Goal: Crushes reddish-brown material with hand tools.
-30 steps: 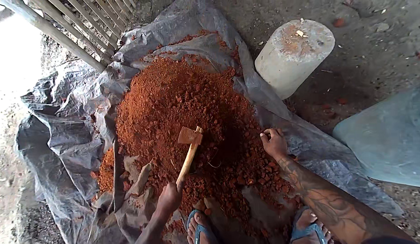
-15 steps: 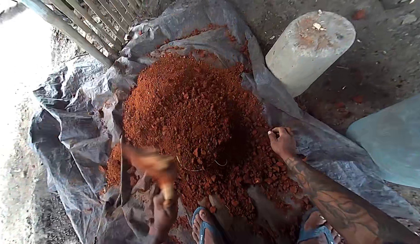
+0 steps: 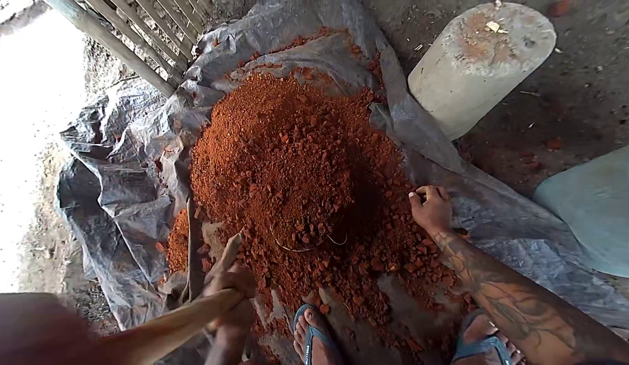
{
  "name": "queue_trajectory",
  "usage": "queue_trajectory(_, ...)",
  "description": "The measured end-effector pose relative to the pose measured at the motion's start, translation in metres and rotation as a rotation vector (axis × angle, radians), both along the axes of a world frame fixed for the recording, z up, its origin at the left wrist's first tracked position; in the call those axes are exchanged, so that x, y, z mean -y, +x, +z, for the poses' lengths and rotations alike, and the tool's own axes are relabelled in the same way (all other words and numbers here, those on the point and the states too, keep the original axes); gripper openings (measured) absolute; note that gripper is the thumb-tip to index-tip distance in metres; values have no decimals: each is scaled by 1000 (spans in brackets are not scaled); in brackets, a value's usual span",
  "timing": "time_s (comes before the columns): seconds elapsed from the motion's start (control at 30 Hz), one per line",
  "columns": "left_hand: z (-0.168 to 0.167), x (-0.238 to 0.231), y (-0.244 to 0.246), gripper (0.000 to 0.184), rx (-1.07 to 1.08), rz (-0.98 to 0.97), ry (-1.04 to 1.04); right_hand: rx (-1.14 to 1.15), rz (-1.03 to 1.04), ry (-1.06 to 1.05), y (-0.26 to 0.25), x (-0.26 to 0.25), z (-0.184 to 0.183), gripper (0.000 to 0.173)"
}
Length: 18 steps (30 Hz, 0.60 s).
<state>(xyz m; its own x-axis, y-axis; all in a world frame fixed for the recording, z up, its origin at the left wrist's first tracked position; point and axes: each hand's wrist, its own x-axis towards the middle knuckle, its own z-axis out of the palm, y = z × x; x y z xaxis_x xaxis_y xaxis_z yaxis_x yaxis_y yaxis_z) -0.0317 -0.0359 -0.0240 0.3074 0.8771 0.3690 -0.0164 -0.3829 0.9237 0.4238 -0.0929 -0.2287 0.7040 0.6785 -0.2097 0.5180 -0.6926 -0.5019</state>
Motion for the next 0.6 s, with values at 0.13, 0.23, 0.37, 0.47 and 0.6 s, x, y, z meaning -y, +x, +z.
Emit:
queue_trajectory(0.13,-102,55,-36,71,-1035,24,-572,-9,10,7,0,1,3,35)
queue_trajectory(0.23,-85,50,-31,76,-1113,18,-707,-13,11,12,3,-1,4,35)
queue_trajectory(0.37,-6,34,-19,71,-457,172,-366,3,17,20,1,1,4,37)
queue_trajectory(0.47,32,0,-2,56,-65,59,-21,-7,-3,1,-2,1,4,37)
queue_trajectory(0.6,-35,-4,1,55,17,132,-54,-11,-3,-4,1,0,1,37)
